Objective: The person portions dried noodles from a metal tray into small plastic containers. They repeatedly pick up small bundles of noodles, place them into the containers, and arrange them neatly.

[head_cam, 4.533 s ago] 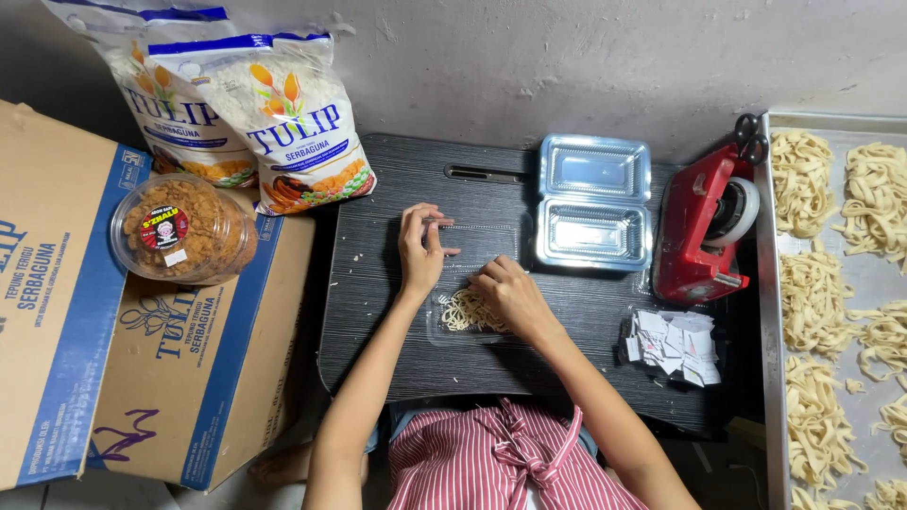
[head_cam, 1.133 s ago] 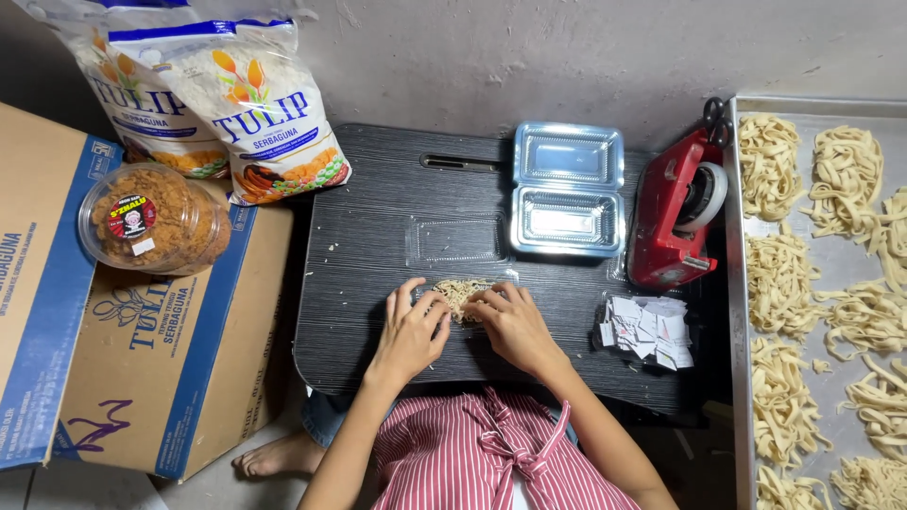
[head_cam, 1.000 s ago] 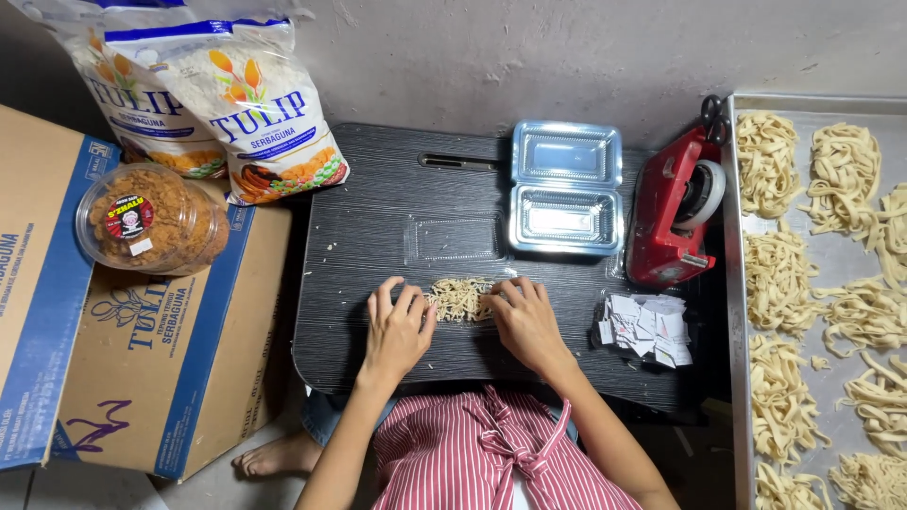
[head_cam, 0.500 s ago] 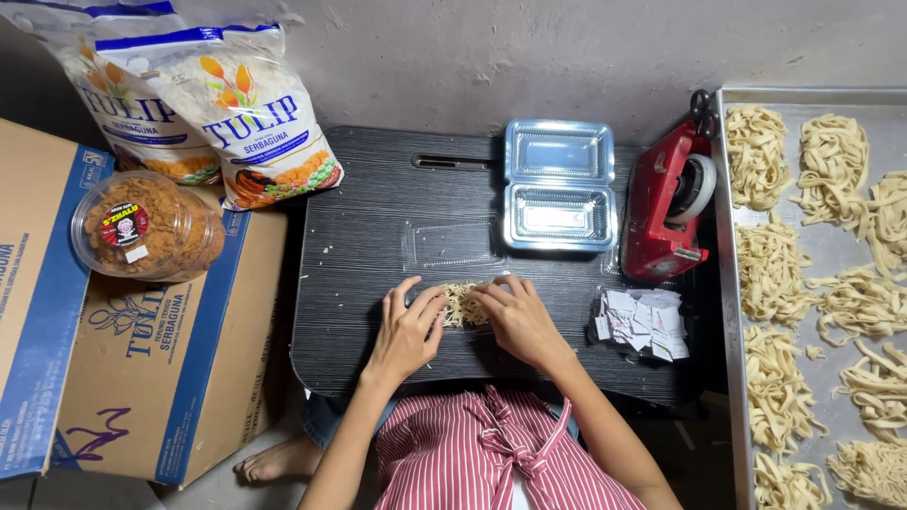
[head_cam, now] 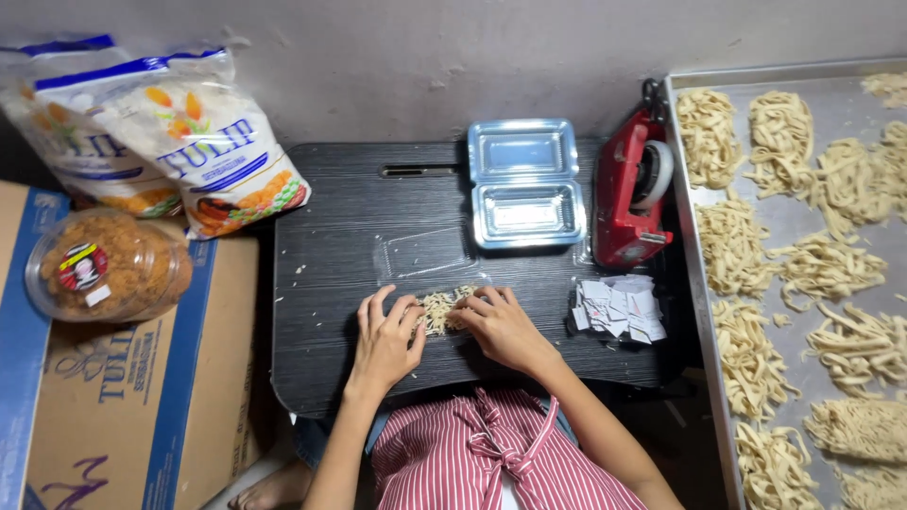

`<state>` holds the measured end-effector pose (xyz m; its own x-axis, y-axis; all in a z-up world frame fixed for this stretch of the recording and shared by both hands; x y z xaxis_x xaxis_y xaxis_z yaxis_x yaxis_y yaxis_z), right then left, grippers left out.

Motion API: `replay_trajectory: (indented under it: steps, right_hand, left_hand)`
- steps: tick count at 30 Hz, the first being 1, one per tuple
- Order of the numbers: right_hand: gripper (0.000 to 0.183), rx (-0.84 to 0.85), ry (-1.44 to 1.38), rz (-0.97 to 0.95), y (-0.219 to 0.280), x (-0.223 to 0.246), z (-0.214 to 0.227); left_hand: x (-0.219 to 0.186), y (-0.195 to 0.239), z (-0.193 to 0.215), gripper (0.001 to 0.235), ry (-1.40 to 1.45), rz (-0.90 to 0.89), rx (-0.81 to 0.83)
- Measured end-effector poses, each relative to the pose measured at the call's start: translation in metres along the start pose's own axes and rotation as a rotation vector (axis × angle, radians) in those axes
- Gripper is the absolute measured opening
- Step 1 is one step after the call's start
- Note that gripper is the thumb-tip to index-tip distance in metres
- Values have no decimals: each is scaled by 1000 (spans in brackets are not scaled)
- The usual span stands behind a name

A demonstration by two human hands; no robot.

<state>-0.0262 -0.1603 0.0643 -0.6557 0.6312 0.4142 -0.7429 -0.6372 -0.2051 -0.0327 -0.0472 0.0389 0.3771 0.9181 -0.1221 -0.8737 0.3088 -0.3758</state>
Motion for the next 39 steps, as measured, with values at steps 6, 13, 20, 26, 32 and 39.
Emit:
replay_trajectory:
  steps: [6,13,20,26,32,39]
  right_hand:
    - [16,-339,47,-256,44,-21,101]
    - [18,-885,270,-596,155,-1,246]
    - [15,-910,524,-889,240,42,279]
    - [20,-712,576,-1027,297,-14,293]
    - [13,-522,579,-988,323,-189,328]
    - [38,-475,293,-886,270,-369,390]
  left_hand:
    - [-33,-49,33,18,112,-161,-93]
    - [-174,-139,70,11,466,-631,-249]
    - [-314,-246,44,11,752,-887,-20]
    - [-425,-345,-39,6,698,-815,98]
    - [-524,-428,-168,25,591,-717,214]
    - [-569,-457,-201,52,551,-527,466]
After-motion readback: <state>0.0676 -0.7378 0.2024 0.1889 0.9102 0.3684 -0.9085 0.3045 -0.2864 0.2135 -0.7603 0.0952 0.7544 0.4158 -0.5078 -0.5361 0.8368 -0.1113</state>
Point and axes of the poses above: each hand's wrist, its own y-axis away from the middle knuckle, its own z-axis out of the back of the hand, x = y × z, the point moved 9 cm from there along -y, towards the middle knuckle, and after that the axes turned 8 degrees about -y, right-handed, at the moved point
